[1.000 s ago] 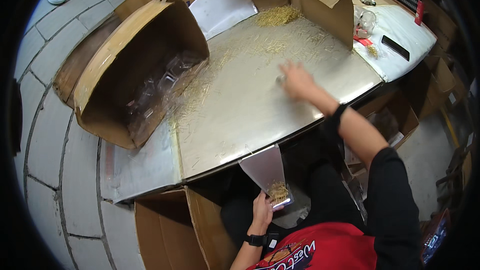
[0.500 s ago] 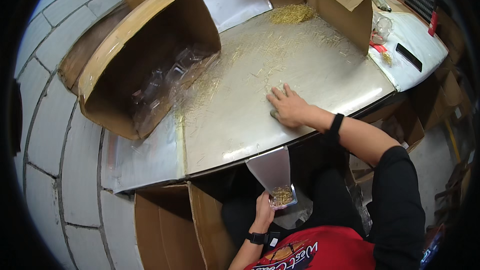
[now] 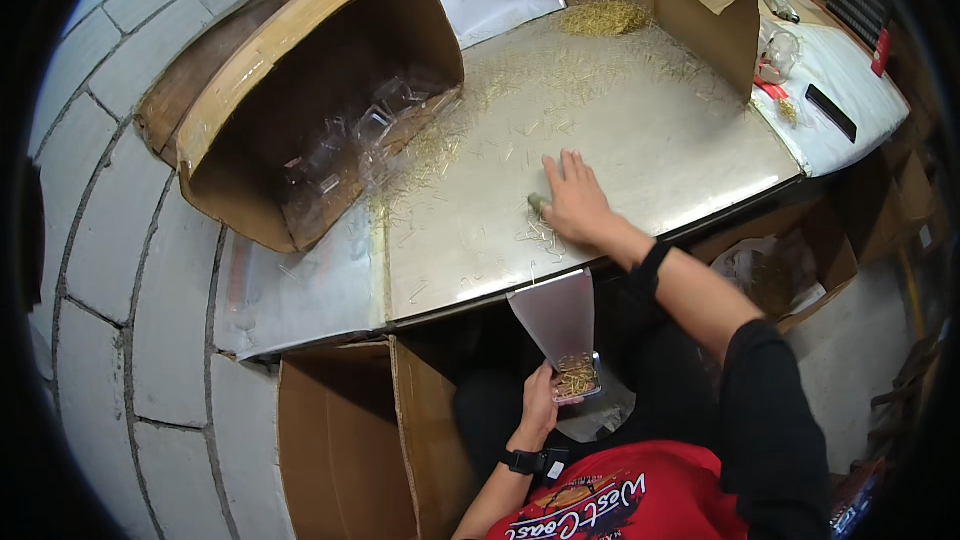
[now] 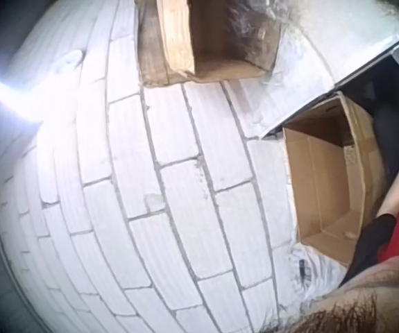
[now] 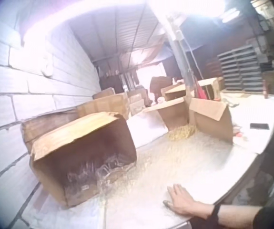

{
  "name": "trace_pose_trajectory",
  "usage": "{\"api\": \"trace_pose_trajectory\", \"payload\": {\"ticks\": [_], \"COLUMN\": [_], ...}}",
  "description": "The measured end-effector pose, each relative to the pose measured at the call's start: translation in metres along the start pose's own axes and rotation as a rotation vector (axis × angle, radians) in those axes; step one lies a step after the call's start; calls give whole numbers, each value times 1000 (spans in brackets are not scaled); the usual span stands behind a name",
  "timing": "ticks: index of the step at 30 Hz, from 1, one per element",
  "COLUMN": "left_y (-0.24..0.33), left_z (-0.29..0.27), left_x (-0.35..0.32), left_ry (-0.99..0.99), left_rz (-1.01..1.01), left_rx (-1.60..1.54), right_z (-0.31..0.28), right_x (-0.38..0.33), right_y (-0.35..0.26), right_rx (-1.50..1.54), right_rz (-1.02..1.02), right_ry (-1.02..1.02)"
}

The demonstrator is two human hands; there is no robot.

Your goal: Sort small gold-colored metal parts and pack them into plastic bags.

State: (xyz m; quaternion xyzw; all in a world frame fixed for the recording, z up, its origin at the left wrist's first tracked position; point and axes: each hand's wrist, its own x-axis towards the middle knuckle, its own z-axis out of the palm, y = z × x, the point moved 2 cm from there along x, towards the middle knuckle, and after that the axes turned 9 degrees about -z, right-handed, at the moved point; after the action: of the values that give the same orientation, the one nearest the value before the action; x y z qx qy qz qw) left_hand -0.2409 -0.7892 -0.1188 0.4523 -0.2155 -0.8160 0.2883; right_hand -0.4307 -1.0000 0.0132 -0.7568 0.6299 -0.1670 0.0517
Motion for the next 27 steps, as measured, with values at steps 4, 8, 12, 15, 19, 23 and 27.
{"api": "trace_pose_trajectory", "payload": {"ticks": [4, 8, 12, 15, 19, 23, 27], "left_y": [-8, -10, -3, -4, -1, -7, -11], "left_z": [-13, -14, -8, -9, -8, -6, -7], "left_x": [0, 4, 16, 11, 10, 14, 17], "left_ry": [37, 43, 68, 47, 48, 26, 66], "left_rz": [-57, -69, -76, -33, -17, 14, 1], "left_rx": [-56, -59, -42, -53, -64, -77, -38], "right_z": [-35, -44, -27, -17, -51, -39, -9], "right_x": [68, 121, 89, 40, -18, -34, -20], "right_y": [36, 55, 20, -8, -33, 10, -31], "right_rx": [-48, -61, -174, -172, 74, 431, 29], "right_rz": [65, 3, 35, -139, -316, -69, -97], "right_ry": [-179, -322, -454, -396, -466, 25, 85]}}
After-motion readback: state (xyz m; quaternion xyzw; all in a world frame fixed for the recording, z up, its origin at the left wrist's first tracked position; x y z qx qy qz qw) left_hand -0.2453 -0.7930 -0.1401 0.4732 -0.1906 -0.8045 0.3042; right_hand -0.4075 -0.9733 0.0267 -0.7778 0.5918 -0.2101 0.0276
